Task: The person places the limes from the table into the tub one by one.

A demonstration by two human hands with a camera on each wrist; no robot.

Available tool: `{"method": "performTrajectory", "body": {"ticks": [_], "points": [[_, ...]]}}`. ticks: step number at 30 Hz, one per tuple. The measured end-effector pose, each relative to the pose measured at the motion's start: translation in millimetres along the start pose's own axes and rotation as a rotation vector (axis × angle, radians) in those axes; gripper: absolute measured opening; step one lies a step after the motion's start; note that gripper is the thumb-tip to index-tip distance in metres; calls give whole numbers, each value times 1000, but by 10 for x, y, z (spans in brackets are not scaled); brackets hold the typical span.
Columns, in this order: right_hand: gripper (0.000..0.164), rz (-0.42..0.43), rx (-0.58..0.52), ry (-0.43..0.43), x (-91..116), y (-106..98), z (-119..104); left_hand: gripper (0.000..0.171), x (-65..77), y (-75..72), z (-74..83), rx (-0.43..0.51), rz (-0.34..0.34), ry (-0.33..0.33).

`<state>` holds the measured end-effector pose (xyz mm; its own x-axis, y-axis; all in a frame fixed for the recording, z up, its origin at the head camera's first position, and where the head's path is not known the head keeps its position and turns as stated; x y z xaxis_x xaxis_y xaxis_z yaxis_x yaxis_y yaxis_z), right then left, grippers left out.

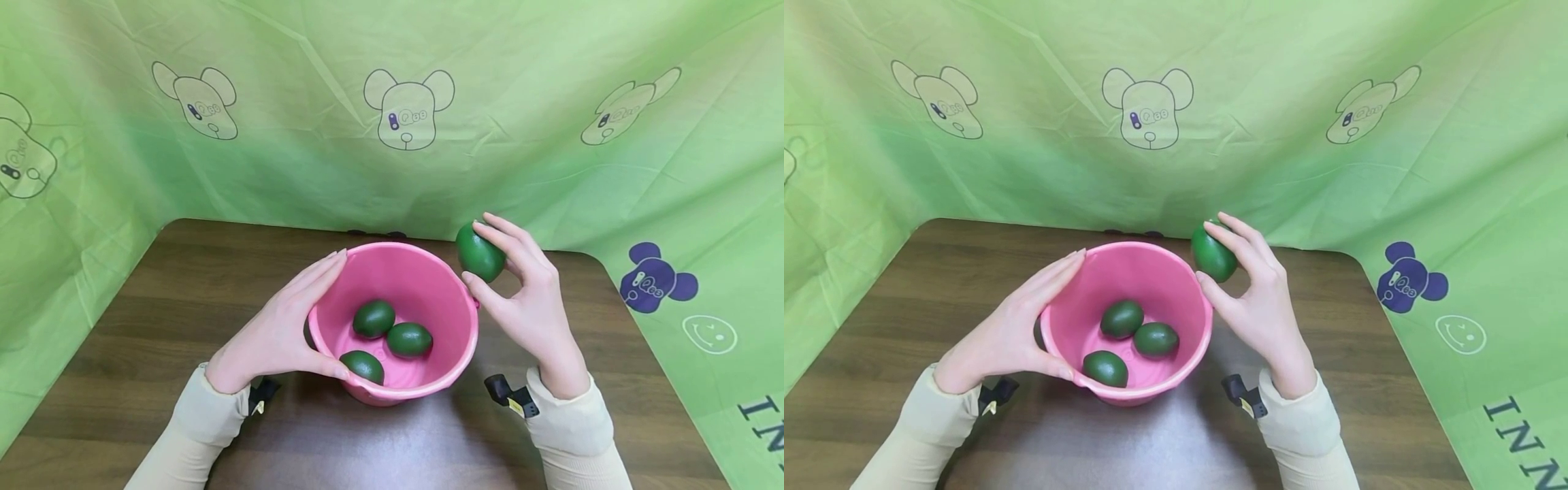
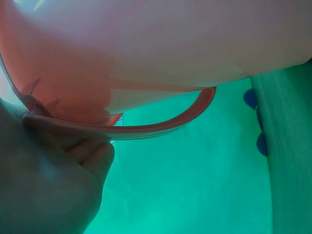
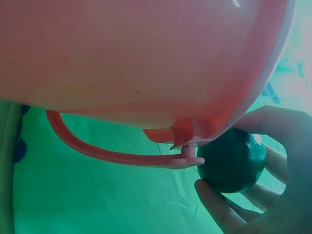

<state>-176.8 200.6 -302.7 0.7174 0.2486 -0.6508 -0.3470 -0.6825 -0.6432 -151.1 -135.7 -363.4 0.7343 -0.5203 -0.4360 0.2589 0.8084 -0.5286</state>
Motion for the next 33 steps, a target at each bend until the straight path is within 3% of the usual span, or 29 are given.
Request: {"method": "performTrajectory", "body": {"ticks": [12,33], "points": [[58,16,20,-38,-39,-127,-411,137,2,1,-5,6,2,-15],[55,2,2,-97,-20,-131,-483,138,-1,6,-15,16,3,-2]]}}
Point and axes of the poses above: each hand's wrist, its own x-axis away from the middle knuckle, its own y-axis out of the palm, z = x × y, the point moved 1 cm from there along -x, towards the middle knuckle, and after that the axes turned 14 degrees about x, right-handed, at the moved point
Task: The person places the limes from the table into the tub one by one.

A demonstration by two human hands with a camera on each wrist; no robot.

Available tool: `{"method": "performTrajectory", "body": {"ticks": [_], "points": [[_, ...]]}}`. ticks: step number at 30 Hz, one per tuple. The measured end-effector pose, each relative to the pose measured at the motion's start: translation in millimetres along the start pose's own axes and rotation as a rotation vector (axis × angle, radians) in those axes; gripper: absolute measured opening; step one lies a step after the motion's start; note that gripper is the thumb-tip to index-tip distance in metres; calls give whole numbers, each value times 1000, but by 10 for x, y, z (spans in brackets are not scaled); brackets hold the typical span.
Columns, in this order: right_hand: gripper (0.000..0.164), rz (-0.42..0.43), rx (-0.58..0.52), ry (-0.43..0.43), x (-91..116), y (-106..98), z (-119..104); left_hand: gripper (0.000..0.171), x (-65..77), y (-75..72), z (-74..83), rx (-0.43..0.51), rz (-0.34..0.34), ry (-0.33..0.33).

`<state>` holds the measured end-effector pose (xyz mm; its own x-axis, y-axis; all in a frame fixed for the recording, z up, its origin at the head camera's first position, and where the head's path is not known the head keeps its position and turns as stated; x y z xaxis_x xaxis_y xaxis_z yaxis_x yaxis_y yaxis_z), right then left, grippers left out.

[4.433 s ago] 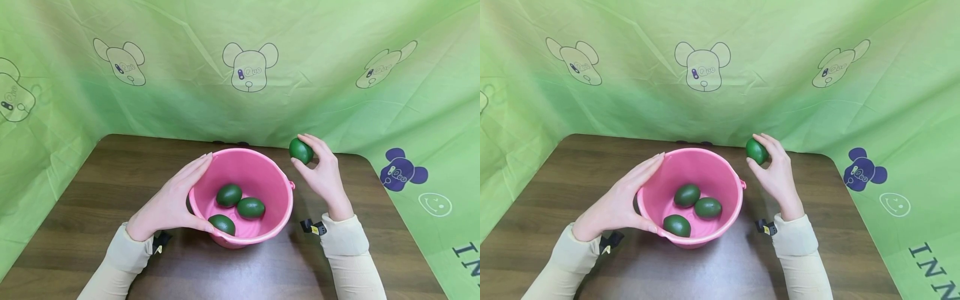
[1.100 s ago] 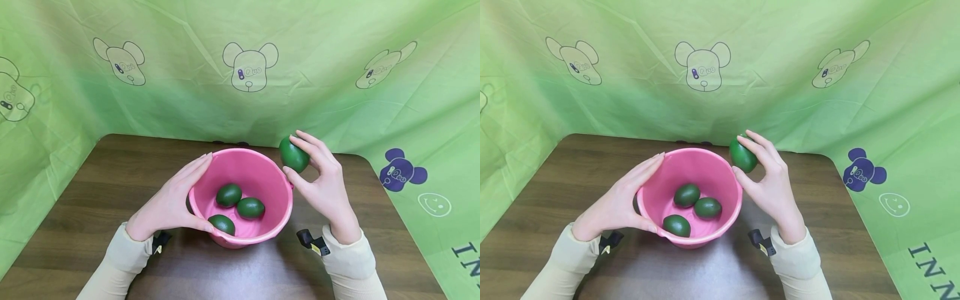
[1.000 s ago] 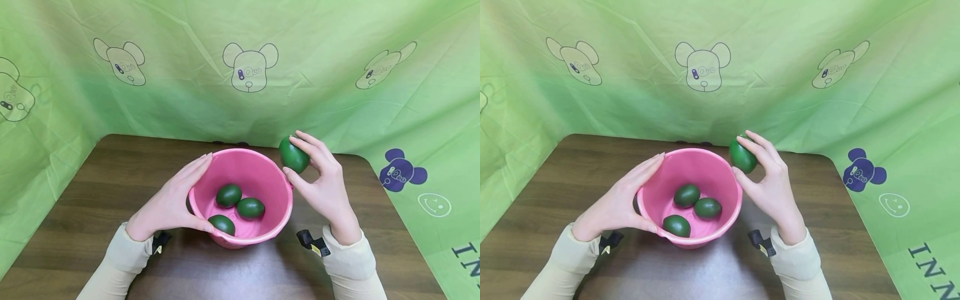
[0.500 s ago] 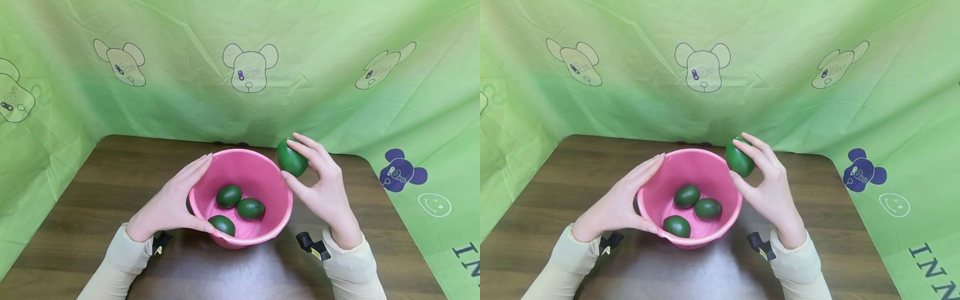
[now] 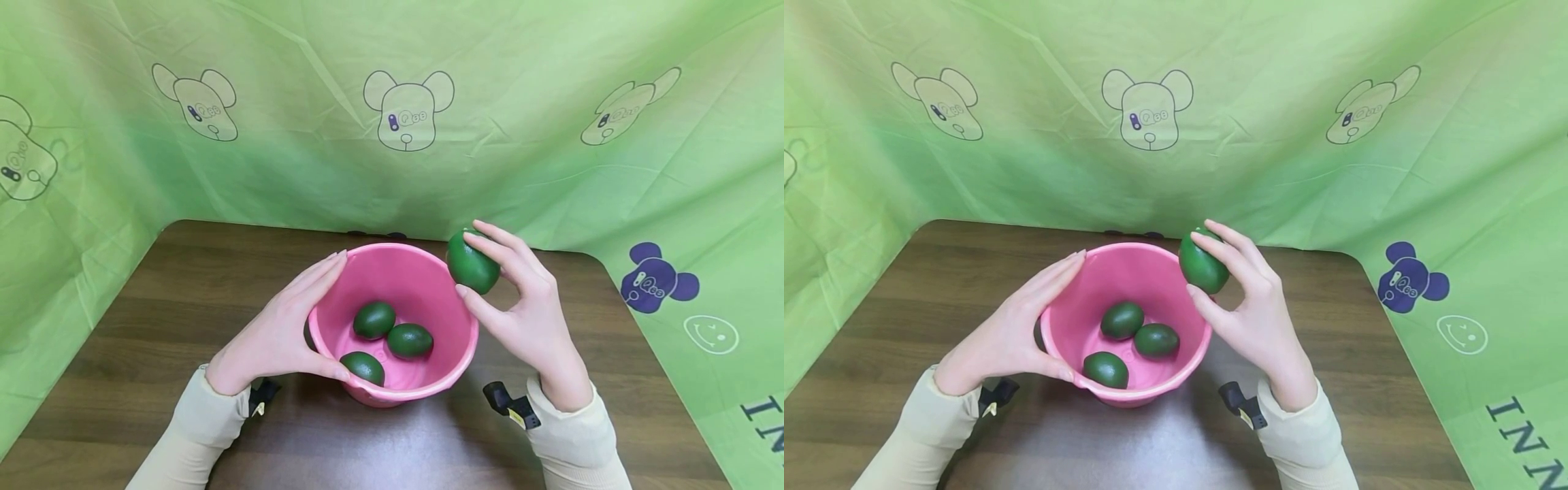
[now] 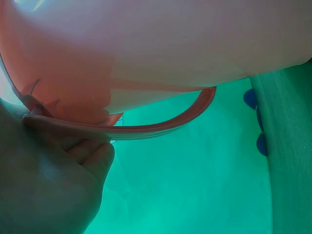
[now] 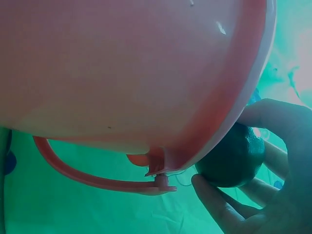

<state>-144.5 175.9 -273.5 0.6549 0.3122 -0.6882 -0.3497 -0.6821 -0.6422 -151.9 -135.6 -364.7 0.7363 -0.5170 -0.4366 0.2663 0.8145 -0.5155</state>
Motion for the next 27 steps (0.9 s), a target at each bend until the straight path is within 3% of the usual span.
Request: {"method": "performTrajectory", "body": {"ticks": [27], "points": [[52,-41,-54,-61,36,19,-80,139,3,4,3,-31,2,3]]}}
Point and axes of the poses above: each hand's wrist, its own x-axis away from the middle knuckle, its own y-axis out of the palm, z = x × y, the point moved 1 cm from there along -x, towards the middle knuckle, and after that the axes turned 14 degrees about x, right-handed, at the moved point
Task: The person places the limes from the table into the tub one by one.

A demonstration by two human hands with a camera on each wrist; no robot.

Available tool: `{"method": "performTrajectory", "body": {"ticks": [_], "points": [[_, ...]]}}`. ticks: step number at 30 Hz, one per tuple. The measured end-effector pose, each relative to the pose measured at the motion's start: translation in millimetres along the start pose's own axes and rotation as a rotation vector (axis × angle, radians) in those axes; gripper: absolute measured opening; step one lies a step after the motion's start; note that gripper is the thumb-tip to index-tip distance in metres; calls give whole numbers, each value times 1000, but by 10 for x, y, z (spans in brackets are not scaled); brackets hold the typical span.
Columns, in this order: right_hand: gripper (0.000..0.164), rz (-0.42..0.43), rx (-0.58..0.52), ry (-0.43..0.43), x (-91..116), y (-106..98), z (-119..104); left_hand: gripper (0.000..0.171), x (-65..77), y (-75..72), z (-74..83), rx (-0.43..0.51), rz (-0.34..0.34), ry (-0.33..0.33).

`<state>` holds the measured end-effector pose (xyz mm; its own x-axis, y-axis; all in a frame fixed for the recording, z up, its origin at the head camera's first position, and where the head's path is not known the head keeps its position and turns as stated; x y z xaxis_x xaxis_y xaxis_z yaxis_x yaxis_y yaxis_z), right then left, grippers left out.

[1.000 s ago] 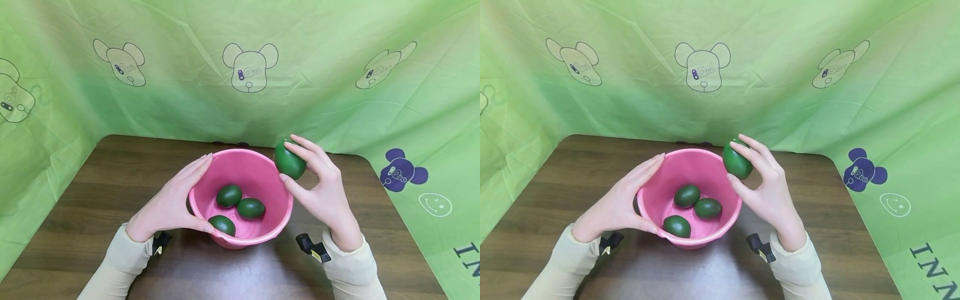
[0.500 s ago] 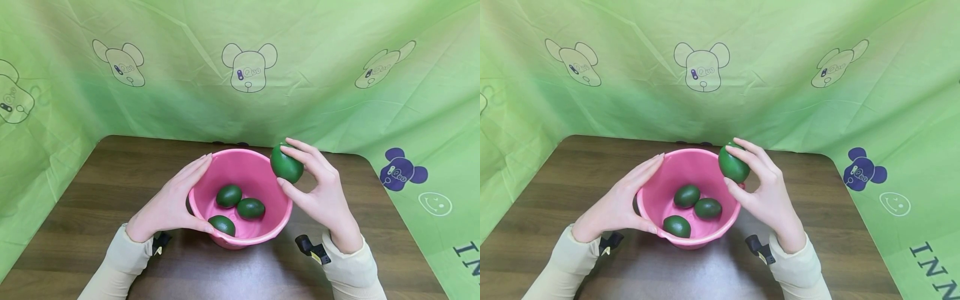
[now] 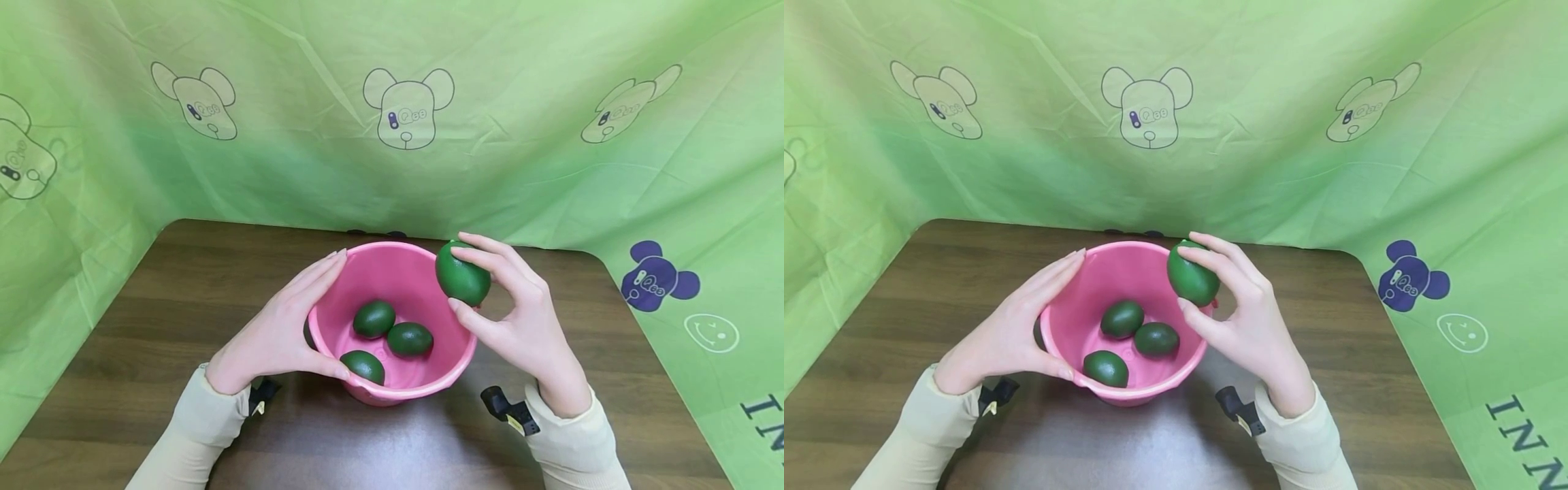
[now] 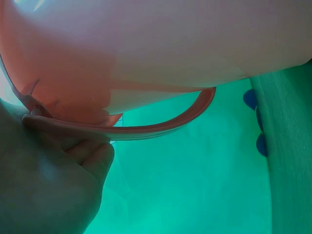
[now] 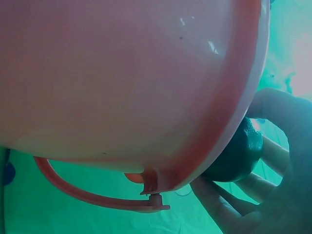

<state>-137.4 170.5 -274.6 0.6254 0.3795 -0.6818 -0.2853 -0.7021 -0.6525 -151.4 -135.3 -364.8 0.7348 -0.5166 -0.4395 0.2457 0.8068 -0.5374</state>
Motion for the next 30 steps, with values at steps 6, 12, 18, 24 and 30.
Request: {"method": "performTrajectory", "body": {"ticks": [6,12,18,24,30], "points": [[53,-7,-18,-22,3,12,-2,139,-6,-9,-1,4,-1,7],[51,-32,-35,-25,9,23,-11,138,-8,-15,-1,6,2,12],[51,-49,-35,-30,20,31,-16,138,-11,-14,1,7,0,14],[52,-66,-45,-26,28,36,-20,138,-9,-10,0,7,-1,11],[52,-80,-58,-32,31,44,-30,138,-9,-8,0,14,1,14]]}}
Point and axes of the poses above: each hand's wrist, its own x-axis away from the middle knuckle, its own y-axis out of the palm, z = x × y, the point moved 1 cm from there along -x, towards the middle knuckle, and after that the axes turned 14 degrees about x, right-handed, at the moved point
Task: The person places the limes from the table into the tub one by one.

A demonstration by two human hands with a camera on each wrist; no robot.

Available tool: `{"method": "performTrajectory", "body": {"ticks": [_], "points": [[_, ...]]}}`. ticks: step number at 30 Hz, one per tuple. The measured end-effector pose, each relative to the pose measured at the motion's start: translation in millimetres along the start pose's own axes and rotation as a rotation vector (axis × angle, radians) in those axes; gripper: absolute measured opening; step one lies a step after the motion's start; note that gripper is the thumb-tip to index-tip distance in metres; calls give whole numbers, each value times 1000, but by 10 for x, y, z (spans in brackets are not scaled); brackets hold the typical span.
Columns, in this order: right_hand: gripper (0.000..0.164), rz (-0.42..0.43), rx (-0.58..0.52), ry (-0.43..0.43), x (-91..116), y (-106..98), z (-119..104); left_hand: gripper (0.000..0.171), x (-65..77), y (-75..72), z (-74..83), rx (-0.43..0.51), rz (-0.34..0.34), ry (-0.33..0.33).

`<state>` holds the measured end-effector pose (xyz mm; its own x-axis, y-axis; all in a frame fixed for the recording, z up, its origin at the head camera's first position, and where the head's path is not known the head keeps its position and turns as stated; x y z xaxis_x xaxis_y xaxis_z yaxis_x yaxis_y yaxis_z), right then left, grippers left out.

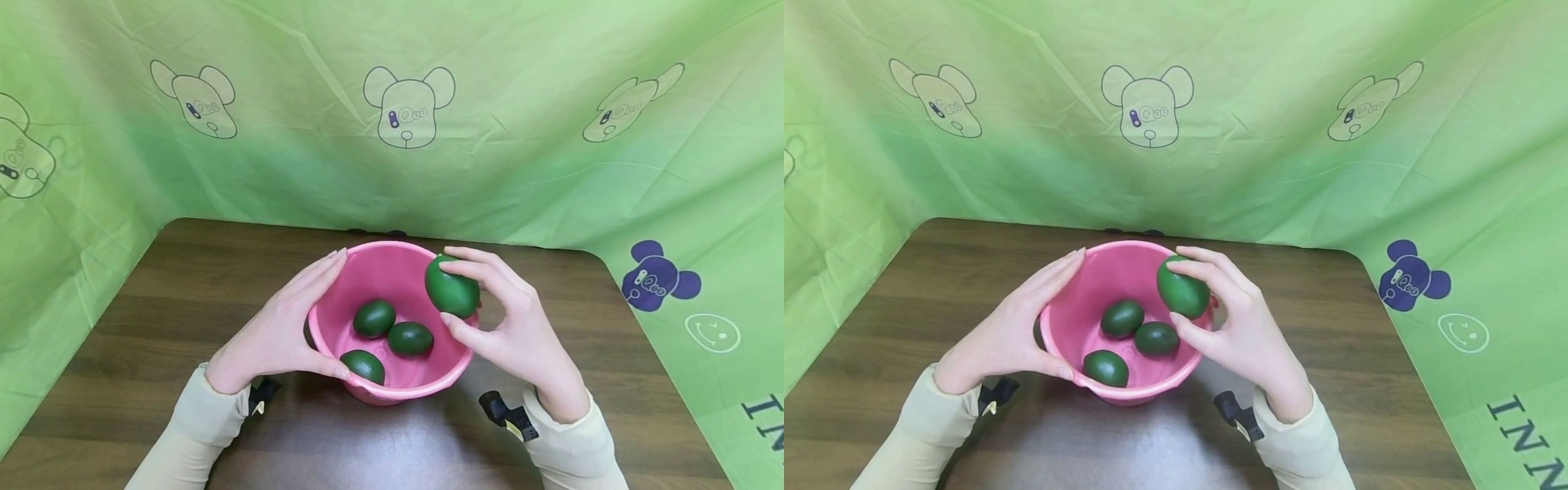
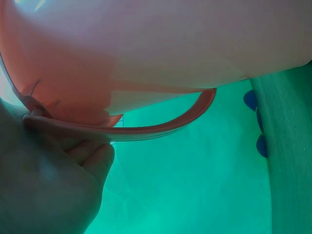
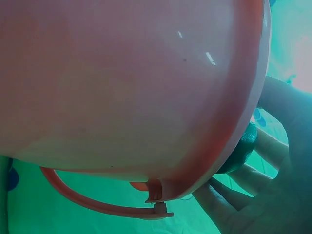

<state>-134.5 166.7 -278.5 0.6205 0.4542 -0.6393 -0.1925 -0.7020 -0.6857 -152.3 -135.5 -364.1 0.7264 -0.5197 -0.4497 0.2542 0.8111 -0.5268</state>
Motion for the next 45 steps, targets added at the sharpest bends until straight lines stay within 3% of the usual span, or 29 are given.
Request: {"method": "performTrajectory", "body": {"ticks": [10,45], "points": [[51,-10,2,-4,11,1,-10,137,-3,2,2,9,4,18],[53,-43,-13,-24,21,25,-111,137,2,2,2,10,0,-12]]}}
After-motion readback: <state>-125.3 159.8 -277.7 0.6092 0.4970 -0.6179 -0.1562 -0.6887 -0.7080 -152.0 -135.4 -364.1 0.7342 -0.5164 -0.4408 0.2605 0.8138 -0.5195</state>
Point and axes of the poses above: each hand's wrist, its own x-axis away from the middle knuckle, its own y-axis out of the palm, z = x × y, the point moved 1 cm from there along -x, towards the middle knuckle, and after that the axes turned 14 degrees about x, right-handed, at the moved point
